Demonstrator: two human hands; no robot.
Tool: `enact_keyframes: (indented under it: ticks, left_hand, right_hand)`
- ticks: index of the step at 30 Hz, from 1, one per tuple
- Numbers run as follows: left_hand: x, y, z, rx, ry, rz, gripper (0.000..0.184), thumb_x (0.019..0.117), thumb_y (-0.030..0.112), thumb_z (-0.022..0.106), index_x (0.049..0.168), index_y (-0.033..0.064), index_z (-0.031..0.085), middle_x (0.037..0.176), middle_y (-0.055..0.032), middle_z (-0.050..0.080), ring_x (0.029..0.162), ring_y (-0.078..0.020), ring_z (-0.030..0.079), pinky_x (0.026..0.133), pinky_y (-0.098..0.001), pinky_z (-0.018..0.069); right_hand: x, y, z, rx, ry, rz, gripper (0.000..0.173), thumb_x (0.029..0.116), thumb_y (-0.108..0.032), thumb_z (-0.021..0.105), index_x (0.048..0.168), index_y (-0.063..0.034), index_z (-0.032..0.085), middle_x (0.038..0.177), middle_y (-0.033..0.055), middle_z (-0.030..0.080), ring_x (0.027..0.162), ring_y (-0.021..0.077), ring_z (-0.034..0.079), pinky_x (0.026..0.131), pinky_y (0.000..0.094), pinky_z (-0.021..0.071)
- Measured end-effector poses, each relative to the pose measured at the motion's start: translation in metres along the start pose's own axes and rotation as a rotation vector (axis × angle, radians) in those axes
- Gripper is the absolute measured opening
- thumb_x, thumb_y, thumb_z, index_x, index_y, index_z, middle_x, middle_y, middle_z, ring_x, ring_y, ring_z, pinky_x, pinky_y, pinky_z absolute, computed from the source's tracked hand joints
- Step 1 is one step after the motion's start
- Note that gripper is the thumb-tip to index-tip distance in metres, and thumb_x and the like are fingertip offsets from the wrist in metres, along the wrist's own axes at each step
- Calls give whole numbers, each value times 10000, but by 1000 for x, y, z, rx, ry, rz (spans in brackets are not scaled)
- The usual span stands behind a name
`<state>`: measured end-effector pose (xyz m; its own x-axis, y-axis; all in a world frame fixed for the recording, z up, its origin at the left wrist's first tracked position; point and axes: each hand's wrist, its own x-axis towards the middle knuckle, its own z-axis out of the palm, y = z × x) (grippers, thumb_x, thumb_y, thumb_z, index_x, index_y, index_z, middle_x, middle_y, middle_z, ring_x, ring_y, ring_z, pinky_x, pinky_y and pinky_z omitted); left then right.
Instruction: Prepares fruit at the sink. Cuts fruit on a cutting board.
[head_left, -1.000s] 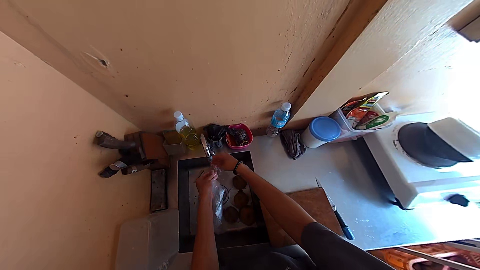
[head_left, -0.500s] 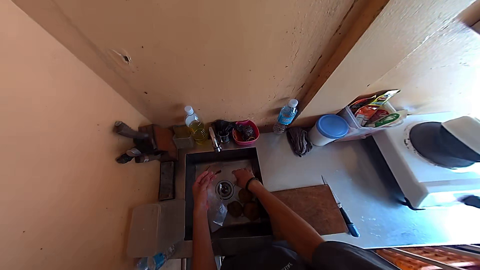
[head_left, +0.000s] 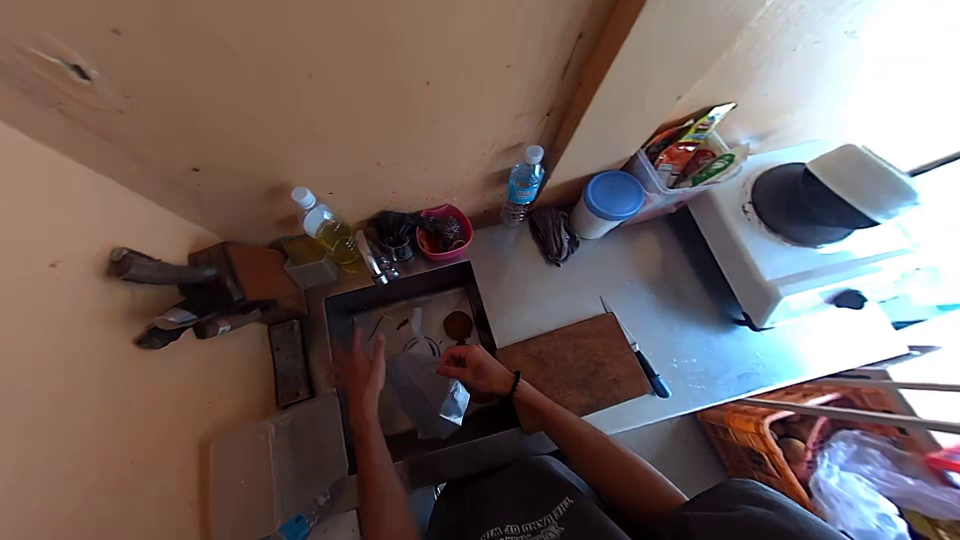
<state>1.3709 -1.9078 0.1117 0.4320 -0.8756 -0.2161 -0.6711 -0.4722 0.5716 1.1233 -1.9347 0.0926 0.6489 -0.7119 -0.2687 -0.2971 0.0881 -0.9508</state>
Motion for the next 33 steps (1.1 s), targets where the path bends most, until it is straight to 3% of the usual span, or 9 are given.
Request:
enact_keyframes:
  ticks: [3, 6, 12, 15, 18, 21, 23, 28, 33]
  left_hand:
    - [-8, 23, 10, 203, 93, 38, 547, 986, 515, 584, 1312, 82, 659, 1475, -335, 437, 1377, -596, 339, 1048, -806, 213]
    - [-52, 65, 22, 139, -59, 75, 454, 1008, 451, 585, 1083, 31, 740, 1041, -198, 715, 1015, -395, 668, 934, -694, 415]
    - [-77, 78, 68, -707, -283, -281, 166, 1012, 116, 617, 1024, -39, 673, 875, -85, 683, 750, -125, 635, 707, -290, 539]
    - [-86, 62, 53, -1336, -248, -425, 260, 1108, 125, 319, 1159, -9, 536, 981, -127, 688, 866, -213, 699, 809, -384, 599]
    - [-104, 34, 45, -1732, -126, -447, 413, 1113, 270, 278, 991, 68, 616, 826, -79, 730, 741, -183, 740, 696, -329, 642]
    - [-111, 38, 44, -1347, -125, -362, 134, 1042, 4, 413, 1004, 94, 505, 813, -19, 662, 648, -108, 677, 620, -267, 616]
    - [-108, 64, 51, -1076, -122, -362, 59, 1039, 24, 499, 1019, 75, 478, 763, -16, 596, 549, -81, 587, 504, -232, 548]
    - [-111, 122, 77, -974, -455, -414, 445, 1120, 389, 288, 1260, 81, 578, 966, -58, 711, 811, -142, 696, 716, -314, 598]
    - [-73, 195, 150, -1167, -505, -358, 293, 1085, 229, 343, 1268, 108, 538, 976, -82, 704, 859, -205, 708, 765, -407, 607]
  right_hand:
    - [-9, 10, -13, 146, 107, 136, 245, 1021, -162, 628, 1147, 45, 670, 966, 121, 719, 822, 130, 700, 801, 312, 594]
    - [-19, 18, -15, 263, 228, 175, 222, 988, -123, 677, 1128, 49, 695, 972, 120, 743, 823, 117, 717, 797, 294, 606]
    - [-30, 5, -10, 327, 255, 235, 434, 869, -131, 817, 1187, 72, 604, 964, 109, 721, 845, 128, 697, 836, 306, 579]
    - [-42, -1, -21, 1071, 307, 374, 267, 1055, -72, 505, 1308, 10, 483, 1059, 135, 658, 941, 218, 682, 869, 401, 586]
    - [-55, 4, -60, 1295, 344, 371, 251, 1085, -236, 414, 1113, -43, 573, 838, 66, 670, 746, 165, 669, 720, 349, 595]
    - [-76, 29, -114, 728, -74, 207, 335, 993, -228, 596, 1255, -20, 608, 929, 25, 676, 779, 85, 635, 727, 261, 552]
    - [-88, 28, -140, 459, -295, 213, 209, 987, -285, 672, 1057, -88, 676, 822, -43, 672, 678, 27, 610, 619, 223, 521]
    - [-104, 35, -187, 1124, 37, 340, 324, 1119, -319, 351, 1205, -104, 578, 920, 43, 689, 862, 171, 694, 803, 373, 596]
    - [-178, 84, -255, 1047, 268, 94, 519, 1041, -136, 467, 1532, -171, 304, 1124, 162, 684, 955, 279, 712, 807, 456, 609]
